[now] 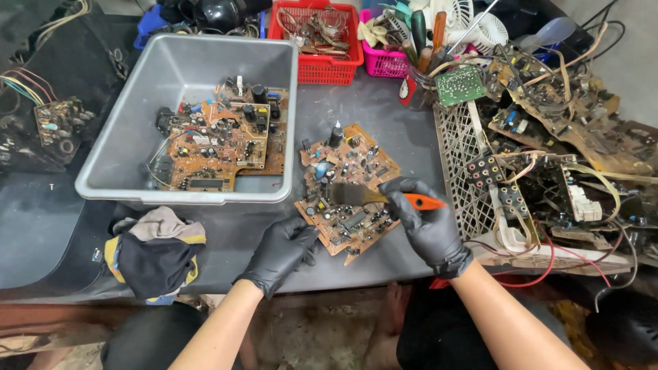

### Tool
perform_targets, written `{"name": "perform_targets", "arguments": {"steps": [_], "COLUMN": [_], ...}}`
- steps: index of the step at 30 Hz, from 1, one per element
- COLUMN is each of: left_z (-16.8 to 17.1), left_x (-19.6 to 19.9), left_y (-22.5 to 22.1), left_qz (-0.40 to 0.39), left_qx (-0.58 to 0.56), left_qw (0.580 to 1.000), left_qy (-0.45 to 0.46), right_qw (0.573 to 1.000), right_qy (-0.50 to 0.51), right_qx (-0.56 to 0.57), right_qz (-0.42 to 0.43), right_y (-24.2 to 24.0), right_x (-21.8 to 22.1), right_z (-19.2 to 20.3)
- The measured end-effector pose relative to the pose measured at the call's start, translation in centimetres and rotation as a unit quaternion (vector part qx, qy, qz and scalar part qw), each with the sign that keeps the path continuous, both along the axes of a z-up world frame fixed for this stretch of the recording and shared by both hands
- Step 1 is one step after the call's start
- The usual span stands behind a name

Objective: Cleaning and inspecting a circuit board using a brush and a small tool at a repair bench.

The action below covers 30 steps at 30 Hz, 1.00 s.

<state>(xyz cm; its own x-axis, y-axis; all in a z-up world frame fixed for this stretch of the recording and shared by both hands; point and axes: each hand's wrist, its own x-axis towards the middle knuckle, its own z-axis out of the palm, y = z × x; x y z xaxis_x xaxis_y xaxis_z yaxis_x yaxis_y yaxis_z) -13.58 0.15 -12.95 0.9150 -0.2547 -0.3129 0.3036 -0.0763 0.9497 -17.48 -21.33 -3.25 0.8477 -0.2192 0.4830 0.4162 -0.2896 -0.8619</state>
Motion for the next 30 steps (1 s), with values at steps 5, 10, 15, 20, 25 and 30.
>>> {"name": "perform_targets", "arguments": {"steps": [5,10,15,20,25,30], "left_z": [1.3,1.7,2.4,2.6,3.0,3.4], "left_x": [-0.3,0.0,-0.1,0.1,0.6,0.6], "left_y": [0.6,0.8,0.4,0.7,1.1,1.2], "left_qz": [-0.049,-0.069,-0.054,-0.042,-0.036,-0.022], "left_qx": [0.078,0.099,0.091,0.086,0.074,0.089], "left_qw": [0.996,0.993,0.994,0.995,0.997,0.996], "left_qy": [-0.011,-0.010,-0.006,-0.005,-0.004,0.001], "right_qw": [0.992,0.982,0.984,0.983,0.979,0.991], "right_qy": [0.123,0.056,0.137,0.047,0.142,0.038], "right_qx": [-0.020,-0.157,-0.116,-0.153,-0.140,-0.106], "right_qz": [0.037,-0.090,-0.013,-0.085,-0.044,-0.069], "right_y": [-2.2,-3.7,-3.7,-3.7,-4.9,-4.1], "right_x": [1.6,1.2,1.9,2.1,2.4,2.7], "right_z": [-2.6,-0.2,-1.7,-0.8,-1.8,-0.6]}}
